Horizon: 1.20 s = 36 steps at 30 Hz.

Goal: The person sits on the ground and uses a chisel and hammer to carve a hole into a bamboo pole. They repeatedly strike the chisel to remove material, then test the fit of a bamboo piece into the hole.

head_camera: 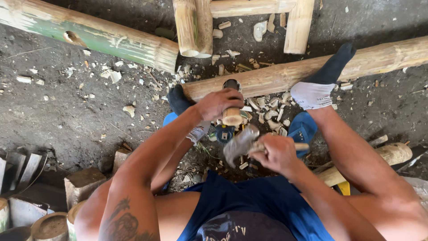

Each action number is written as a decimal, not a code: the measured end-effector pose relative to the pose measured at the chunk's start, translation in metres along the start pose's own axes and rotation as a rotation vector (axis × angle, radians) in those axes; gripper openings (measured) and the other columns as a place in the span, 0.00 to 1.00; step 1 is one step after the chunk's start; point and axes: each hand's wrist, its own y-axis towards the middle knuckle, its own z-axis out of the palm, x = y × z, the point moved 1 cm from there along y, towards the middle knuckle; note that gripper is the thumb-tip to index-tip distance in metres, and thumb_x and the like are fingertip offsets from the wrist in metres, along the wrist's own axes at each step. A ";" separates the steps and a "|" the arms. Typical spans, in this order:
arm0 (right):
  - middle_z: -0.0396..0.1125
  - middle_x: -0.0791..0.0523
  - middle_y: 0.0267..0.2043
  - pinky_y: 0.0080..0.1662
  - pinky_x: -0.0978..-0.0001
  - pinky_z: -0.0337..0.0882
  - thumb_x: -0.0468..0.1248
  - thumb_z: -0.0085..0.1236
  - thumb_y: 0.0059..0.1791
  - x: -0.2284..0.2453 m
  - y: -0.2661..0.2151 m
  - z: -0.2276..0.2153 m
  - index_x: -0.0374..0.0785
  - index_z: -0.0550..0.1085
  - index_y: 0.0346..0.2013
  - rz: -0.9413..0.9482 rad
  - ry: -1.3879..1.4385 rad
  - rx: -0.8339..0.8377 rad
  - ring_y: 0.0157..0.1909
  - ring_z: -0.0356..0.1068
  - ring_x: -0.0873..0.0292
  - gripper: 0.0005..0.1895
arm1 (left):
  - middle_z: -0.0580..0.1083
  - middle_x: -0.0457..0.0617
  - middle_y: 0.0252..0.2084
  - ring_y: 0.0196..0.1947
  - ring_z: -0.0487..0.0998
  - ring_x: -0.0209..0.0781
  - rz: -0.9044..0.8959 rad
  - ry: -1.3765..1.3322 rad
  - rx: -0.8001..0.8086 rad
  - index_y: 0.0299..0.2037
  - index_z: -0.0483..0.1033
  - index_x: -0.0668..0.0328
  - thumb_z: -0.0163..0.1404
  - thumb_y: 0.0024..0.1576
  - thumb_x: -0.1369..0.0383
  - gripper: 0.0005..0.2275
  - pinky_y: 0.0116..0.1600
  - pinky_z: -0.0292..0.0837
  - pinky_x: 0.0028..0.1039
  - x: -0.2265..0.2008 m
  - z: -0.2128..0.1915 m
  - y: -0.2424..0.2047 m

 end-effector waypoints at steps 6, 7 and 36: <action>0.68 0.55 0.19 0.21 0.63 0.65 0.52 0.61 0.52 -0.017 0.032 -0.001 0.39 0.74 0.30 0.210 -0.090 -0.053 0.17 0.67 0.58 0.20 | 0.74 0.45 0.57 0.56 0.78 0.44 -0.107 -0.289 -0.076 0.55 0.75 0.46 0.66 0.46 0.69 0.24 0.62 0.75 0.34 0.012 -0.027 0.020; 0.67 0.55 0.17 0.21 0.64 0.66 0.54 0.60 0.52 -0.015 0.034 -0.002 0.39 0.73 0.30 0.133 -0.018 -0.096 0.16 0.68 0.59 0.21 | 0.74 0.45 0.57 0.56 0.78 0.44 -0.108 -0.286 -0.072 0.54 0.75 0.47 0.66 0.47 0.69 0.23 0.62 0.75 0.34 0.015 -0.026 0.019; 0.64 0.56 0.17 0.21 0.67 0.59 0.59 0.44 0.57 -0.041 0.085 -0.006 0.37 0.77 0.41 0.549 0.082 0.145 0.17 0.63 0.62 0.28 | 0.78 0.48 0.56 0.59 0.80 0.45 -0.393 -0.267 0.167 0.52 0.79 0.49 0.57 0.63 0.63 0.10 0.67 0.77 0.37 0.009 0.044 0.004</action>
